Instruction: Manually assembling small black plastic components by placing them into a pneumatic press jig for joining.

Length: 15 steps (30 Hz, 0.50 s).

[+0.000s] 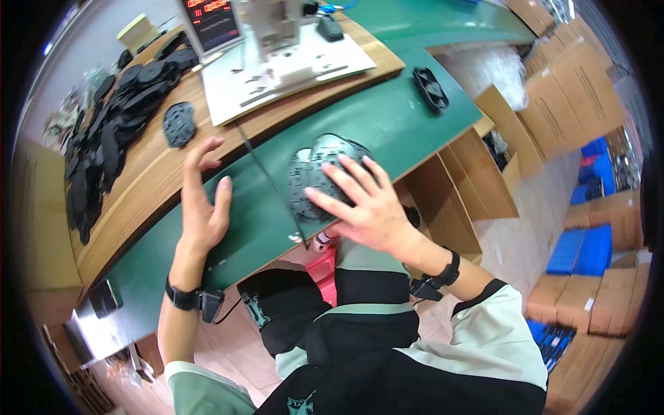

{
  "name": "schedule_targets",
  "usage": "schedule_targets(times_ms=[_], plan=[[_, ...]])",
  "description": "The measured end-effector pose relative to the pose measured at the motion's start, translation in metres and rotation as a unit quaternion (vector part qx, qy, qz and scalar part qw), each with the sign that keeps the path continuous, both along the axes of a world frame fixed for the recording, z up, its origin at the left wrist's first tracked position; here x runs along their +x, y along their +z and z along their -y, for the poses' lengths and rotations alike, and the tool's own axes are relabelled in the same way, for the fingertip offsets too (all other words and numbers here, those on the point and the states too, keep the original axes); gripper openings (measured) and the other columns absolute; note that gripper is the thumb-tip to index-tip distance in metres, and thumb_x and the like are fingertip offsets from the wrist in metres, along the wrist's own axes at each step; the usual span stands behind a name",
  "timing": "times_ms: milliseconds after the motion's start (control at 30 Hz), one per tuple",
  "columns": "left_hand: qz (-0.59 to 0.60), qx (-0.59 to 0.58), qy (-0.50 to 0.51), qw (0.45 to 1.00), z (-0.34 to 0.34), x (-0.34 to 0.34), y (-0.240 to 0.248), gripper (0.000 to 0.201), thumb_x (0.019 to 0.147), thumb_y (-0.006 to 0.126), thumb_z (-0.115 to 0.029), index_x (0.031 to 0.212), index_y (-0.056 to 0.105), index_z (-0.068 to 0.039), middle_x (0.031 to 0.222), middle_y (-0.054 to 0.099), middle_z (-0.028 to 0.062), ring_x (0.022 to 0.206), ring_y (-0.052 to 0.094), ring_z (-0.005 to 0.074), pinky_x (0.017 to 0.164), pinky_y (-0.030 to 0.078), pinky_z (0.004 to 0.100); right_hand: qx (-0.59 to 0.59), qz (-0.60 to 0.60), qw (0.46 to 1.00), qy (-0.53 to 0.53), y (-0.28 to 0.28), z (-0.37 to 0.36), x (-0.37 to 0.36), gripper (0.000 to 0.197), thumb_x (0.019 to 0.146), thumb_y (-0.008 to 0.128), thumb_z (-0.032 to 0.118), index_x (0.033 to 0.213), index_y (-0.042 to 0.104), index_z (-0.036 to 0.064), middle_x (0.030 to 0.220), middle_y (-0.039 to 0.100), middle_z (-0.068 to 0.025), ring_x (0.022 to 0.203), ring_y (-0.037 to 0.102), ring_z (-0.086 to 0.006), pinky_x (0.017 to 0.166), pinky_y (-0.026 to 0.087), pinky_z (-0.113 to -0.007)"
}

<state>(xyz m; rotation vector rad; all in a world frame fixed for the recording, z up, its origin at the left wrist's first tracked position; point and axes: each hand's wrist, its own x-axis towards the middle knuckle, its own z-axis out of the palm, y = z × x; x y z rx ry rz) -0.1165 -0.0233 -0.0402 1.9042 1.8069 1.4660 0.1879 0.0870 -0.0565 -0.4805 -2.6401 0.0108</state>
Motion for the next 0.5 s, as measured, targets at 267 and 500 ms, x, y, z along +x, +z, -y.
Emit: schedule_targets(times_ms=[267,500], plan=[[-0.015,0.04,0.012,0.999,0.012,-0.001,0.005,0.06,0.091,0.061,0.005,0.149,0.047,-0.002,0.143,0.058,0.0194,0.126,0.058,0.0325,0.098,0.051,0.0399,0.128,-0.038,0.987,0.084,-0.013,-0.002,0.019,0.036,0.084,0.071,0.021,0.12,0.075,0.0241,0.128,0.07,-0.0062,0.11,0.068,-0.025,0.082,0.053,-0.038],[-0.041,0.018,0.014,0.999,0.021,0.001,0.017,0.051,0.089,0.061,0.006,0.139,0.056,-0.001,0.138,0.059,0.0195,0.12,0.06,0.0335,0.096,0.052,0.0394,0.056,-0.191,0.98,0.025,0.023,-0.02,0.053,0.043,0.072,0.079,0.001,0.114,0.073,0.003,0.108,0.076,-0.0112,0.094,0.074,-0.0293,0.082,0.06,-0.038]])
